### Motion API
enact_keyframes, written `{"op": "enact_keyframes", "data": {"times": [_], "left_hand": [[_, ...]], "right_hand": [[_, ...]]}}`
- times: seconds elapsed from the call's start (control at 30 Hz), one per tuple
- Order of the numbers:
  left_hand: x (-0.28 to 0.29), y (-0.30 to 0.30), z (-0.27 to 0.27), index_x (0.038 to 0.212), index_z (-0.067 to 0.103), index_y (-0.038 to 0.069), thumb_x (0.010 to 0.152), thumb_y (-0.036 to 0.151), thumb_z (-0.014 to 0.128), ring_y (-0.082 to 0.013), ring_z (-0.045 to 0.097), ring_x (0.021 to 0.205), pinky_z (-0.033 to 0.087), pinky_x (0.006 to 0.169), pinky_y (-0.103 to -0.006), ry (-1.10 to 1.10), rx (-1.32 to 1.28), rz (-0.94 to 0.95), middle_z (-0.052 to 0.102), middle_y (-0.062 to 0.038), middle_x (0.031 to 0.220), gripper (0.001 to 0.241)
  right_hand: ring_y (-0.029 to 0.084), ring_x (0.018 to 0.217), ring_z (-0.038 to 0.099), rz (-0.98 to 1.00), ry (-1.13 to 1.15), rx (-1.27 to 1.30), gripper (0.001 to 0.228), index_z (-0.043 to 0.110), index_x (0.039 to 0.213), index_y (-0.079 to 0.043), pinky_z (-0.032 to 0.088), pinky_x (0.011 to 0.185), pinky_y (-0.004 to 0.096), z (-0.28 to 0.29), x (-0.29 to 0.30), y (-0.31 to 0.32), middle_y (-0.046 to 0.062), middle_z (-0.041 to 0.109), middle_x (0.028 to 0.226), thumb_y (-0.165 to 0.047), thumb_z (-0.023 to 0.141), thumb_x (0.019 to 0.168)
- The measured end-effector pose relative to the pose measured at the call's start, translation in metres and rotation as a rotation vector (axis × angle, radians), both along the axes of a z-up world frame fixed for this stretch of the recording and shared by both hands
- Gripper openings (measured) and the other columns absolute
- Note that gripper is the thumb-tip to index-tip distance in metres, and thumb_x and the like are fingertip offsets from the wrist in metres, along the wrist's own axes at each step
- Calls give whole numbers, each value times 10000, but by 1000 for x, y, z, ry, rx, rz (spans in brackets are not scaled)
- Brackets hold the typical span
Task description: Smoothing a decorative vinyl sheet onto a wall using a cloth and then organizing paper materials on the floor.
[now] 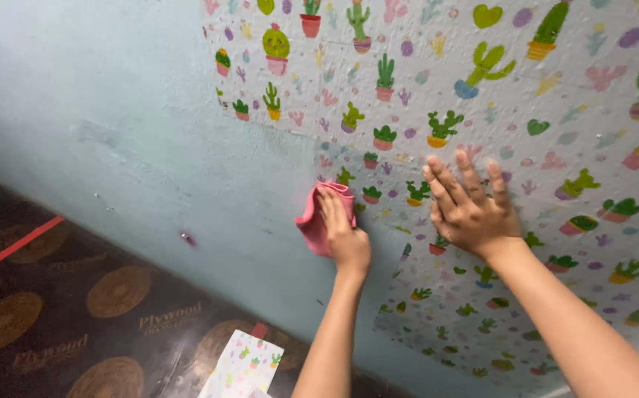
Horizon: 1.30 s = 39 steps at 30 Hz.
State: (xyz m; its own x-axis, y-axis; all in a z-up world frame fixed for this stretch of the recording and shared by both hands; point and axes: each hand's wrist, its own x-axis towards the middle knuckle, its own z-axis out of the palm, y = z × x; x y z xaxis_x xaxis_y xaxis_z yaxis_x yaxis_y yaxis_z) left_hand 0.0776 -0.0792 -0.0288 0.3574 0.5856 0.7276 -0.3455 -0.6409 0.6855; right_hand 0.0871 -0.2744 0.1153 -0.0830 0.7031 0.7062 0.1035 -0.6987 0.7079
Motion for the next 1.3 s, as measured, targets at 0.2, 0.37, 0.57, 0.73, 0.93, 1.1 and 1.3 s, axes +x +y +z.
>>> {"op": "enact_keyframes", "data": {"times": [0.2,0.37,0.57,0.73,0.93,1.1,1.3], "left_hand": [[-44,52,28,1328,677,49,755,-174,435,-477,517,1306,387,1142,-532,46,-357,-202,644,-308,1299,660],[-29,36,76,1397,618,53,704,-188,417,-406,383,1443,267,1229,-478,-165,-206,-192,532,-270,1464,761],[15,11,61,1614,263,-3,671,-222,500,-456,176,1548,140,1260,-523,-171,173,-117,207,-260,1676,996],[-28,44,71,1585,387,76,714,-280,438,-407,233,1533,173,1262,-470,-206,84,-366,315,-190,1656,943],[-16,43,60,1485,486,-43,756,-221,444,-492,348,1444,257,1222,-541,-189,-26,-163,436,-323,1529,752],[13,43,34,1623,204,-10,686,-200,455,-478,165,1541,194,1220,-582,-125,176,-64,180,-280,1676,988],[-52,74,74,1567,399,36,824,-237,359,-405,324,1482,239,1235,-502,-140,-202,-404,415,-233,1582,793]], "right_hand": [[247,1493,457,0,-12,9,633,617,1474,-278,218,1250,538,1,-2,2,-73,556,1581,-369,466,866],[235,1495,448,20,16,19,638,608,1486,-292,217,1249,534,1,-2,1,-89,545,1587,-358,492,862],[249,1493,448,-15,13,0,663,575,1513,-269,215,1246,547,3,-2,1,-67,529,1600,-357,477,863],[246,1492,454,-10,20,2,660,579,1511,-260,214,1250,542,1,-6,2,-59,536,1597,-363,480,866],[242,1487,467,8,14,1,644,614,1483,-279,214,1251,537,2,-3,0,-82,546,1590,-361,477,859],[244,1493,452,0,-4,3,655,587,1498,-270,197,1253,547,0,-3,2,-68,534,1597,-369,458,863],[213,1506,440,-46,-16,15,650,599,1485,-334,186,1265,531,1,-4,0,-129,533,1592,-401,473,851]]}}
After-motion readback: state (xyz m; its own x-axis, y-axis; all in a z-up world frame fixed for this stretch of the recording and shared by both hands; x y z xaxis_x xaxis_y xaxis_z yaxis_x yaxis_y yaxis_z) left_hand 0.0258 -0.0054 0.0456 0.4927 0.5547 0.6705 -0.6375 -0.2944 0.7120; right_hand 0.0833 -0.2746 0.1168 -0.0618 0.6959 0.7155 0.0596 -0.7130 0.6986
